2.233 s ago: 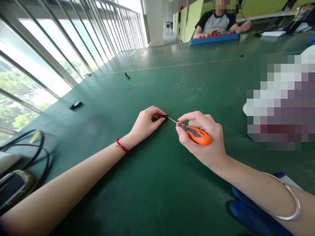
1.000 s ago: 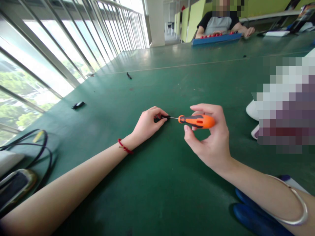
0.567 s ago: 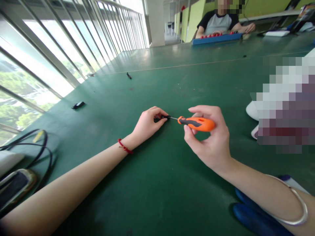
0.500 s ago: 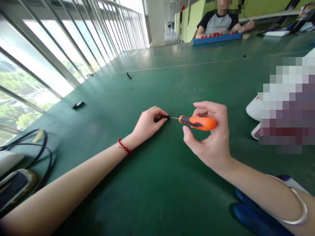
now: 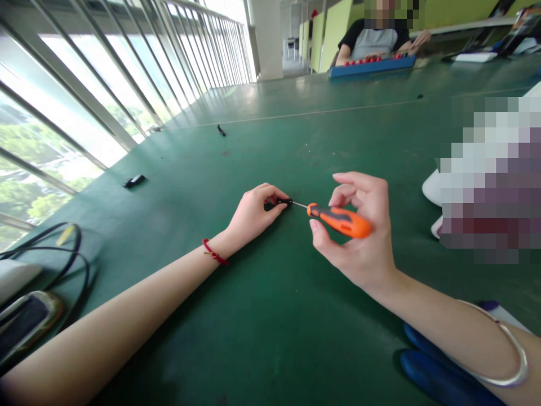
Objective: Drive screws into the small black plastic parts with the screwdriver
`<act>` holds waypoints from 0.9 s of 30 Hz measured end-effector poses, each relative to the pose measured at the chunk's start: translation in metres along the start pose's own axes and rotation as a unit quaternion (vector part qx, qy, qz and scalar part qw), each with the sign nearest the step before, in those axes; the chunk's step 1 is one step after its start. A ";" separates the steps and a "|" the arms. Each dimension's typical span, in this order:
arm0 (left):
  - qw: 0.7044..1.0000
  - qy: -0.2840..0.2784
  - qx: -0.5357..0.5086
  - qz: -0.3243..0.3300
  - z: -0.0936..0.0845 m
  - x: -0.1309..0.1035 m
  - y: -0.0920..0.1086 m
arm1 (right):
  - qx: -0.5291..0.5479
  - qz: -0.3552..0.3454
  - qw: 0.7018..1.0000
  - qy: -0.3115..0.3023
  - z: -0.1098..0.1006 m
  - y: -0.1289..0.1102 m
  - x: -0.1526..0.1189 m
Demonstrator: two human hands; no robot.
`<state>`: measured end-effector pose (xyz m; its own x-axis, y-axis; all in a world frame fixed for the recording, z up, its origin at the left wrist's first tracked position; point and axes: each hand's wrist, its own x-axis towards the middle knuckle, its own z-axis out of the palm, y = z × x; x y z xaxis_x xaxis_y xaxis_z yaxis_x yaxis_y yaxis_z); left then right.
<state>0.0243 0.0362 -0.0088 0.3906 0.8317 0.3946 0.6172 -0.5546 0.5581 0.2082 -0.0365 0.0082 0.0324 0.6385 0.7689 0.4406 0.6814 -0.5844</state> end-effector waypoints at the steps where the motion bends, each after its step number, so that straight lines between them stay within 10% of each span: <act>1: 1.000 0.000 -0.001 0.000 0.000 0.000 0.000 | -0.019 0.008 1.000 -0.015 -0.001 -0.001 0.000; 6: 1.000 0.003 -0.006 0.001 0.000 0.000 0.000 | -0.097 0.032 0.992 -0.068 -0.004 -0.008 -0.004; 12: 1.000 0.000 0.002 0.002 0.000 0.000 0.000 | -0.018 -0.001 1.000 0.015 -0.001 -0.001 -0.001; 19: 1.000 0.001 -0.001 0.004 0.000 0.000 0.000 | -0.098 0.014 0.992 -0.073 -0.003 -0.009 -0.001; 27: 1.000 0.001 0.001 0.002 0.000 0.000 0.001 | -0.006 -0.004 1.000 -0.002 0.000 0.001 -0.001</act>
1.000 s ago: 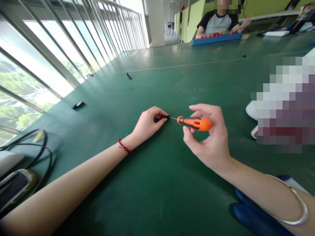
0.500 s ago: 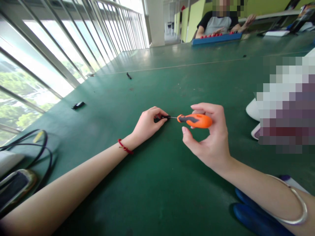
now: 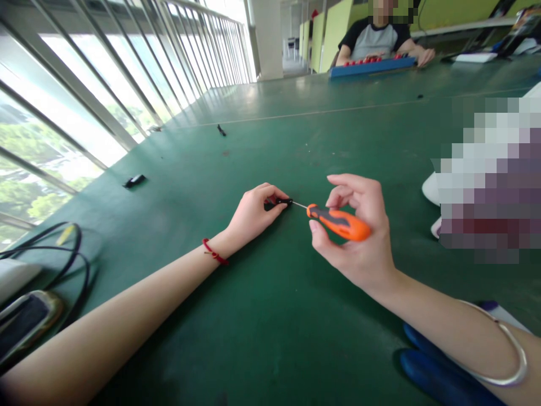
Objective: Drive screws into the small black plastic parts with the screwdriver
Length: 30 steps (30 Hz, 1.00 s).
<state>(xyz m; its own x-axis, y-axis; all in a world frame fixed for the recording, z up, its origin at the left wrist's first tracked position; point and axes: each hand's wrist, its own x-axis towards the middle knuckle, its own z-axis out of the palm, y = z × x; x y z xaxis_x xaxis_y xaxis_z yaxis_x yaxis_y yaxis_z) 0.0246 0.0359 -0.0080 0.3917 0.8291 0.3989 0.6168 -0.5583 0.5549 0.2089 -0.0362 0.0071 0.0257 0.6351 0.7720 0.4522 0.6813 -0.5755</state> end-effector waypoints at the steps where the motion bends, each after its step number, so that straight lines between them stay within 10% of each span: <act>1: 1.000 -0.001 -0.001 0.000 0.000 0.000 0.000 | -0.008 0.008 1.000 -0.016 -0.001 0.000 0.000; 6: 1.000 0.000 -0.008 0.000 0.001 0.000 -0.002 | -0.096 0.031 0.992 -0.080 -0.004 -0.008 -0.002; 13: 1.000 -0.002 -0.010 -0.003 0.001 0.001 -0.002 | 0.006 -0.002 1.000 0.013 0.001 -0.002 0.000; 21: 1.000 0.000 -0.012 -0.009 0.001 0.001 -0.002 | -0.087 0.026 0.993 -0.074 -0.004 -0.006 -0.003; 30: 1.000 -0.001 -0.012 -0.007 0.002 0.000 -0.003 | 0.009 0.004 1.000 -0.017 0.000 0.001 -0.001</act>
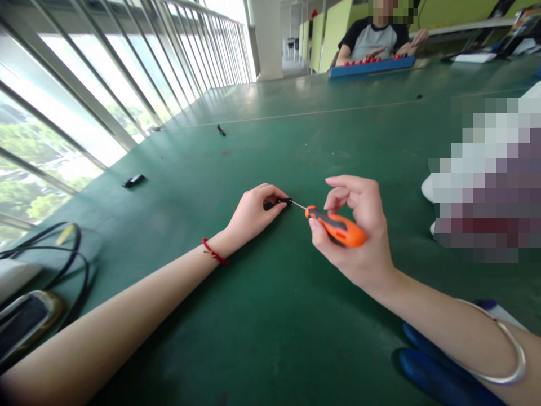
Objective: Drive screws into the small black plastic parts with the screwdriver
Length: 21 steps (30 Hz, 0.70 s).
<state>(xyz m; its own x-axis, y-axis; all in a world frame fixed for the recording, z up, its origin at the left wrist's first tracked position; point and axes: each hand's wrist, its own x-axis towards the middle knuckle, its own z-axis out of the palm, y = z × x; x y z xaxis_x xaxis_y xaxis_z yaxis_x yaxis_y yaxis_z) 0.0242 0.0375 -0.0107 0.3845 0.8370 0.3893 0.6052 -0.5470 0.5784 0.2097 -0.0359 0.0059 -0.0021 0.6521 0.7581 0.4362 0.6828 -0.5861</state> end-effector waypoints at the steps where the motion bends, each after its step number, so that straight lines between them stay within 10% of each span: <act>1: 1.000 0.000 0.000 0.000 0.000 0.000 0.000 | -0.009 0.012 1.000 -0.019 0.000 0.000 0.000; 21: 1.000 0.001 0.004 0.002 0.000 0.001 0.001 | -0.082 0.047 0.994 -0.047 -0.001 -0.012 0.000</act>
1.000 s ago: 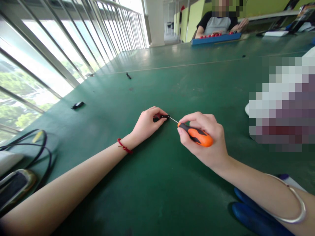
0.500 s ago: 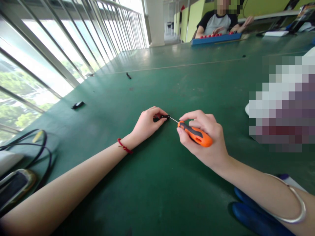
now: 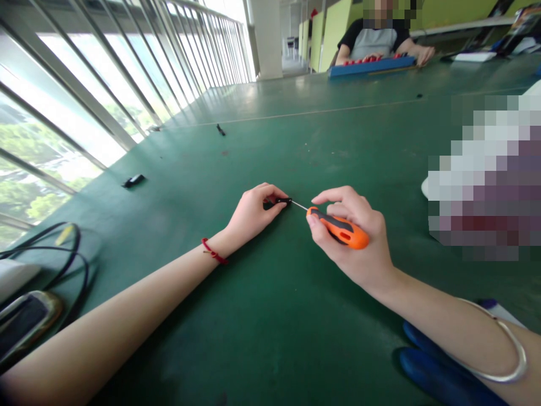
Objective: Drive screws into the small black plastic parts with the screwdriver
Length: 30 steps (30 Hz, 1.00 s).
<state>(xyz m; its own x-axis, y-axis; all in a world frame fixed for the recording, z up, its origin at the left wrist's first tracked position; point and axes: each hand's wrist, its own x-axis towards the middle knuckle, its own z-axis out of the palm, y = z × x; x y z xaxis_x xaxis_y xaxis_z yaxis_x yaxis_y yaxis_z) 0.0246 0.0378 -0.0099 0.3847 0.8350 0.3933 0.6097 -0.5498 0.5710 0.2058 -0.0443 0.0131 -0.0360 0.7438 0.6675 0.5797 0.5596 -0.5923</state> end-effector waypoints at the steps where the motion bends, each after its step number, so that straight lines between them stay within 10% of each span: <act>1: 1.000 0.000 0.000 0.000 0.000 0.000 0.000 | 0.000 -0.002 1.000 0.000 0.000 -0.001 0.000; 8: 1.000 -0.005 0.002 -0.001 -0.001 0.000 0.001 | 0.043 -0.050 0.995 0.069 0.003 0.008 0.001; 13: 1.000 -0.008 -0.001 0.005 -0.002 -0.001 0.000 | 0.040 -0.013 0.999 -0.012 -0.001 0.003 0.000; 23: 0.997 -0.062 0.026 0.039 -0.016 0.005 -0.002 | 0.063 -0.048 0.995 0.059 0.001 0.006 0.001; 30: 0.996 -0.063 0.009 0.055 -0.017 0.004 -0.004 | -0.015 -0.029 0.999 -0.009 -0.003 0.003 -0.002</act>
<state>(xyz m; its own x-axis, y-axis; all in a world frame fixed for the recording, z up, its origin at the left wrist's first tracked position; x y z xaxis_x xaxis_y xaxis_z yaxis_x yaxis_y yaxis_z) 0.0117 0.0431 0.0012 0.5339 0.7660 0.3581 0.5713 -0.6390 0.5151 0.2103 -0.0455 0.0115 -0.0841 0.7170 0.6919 0.6011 0.5904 -0.5387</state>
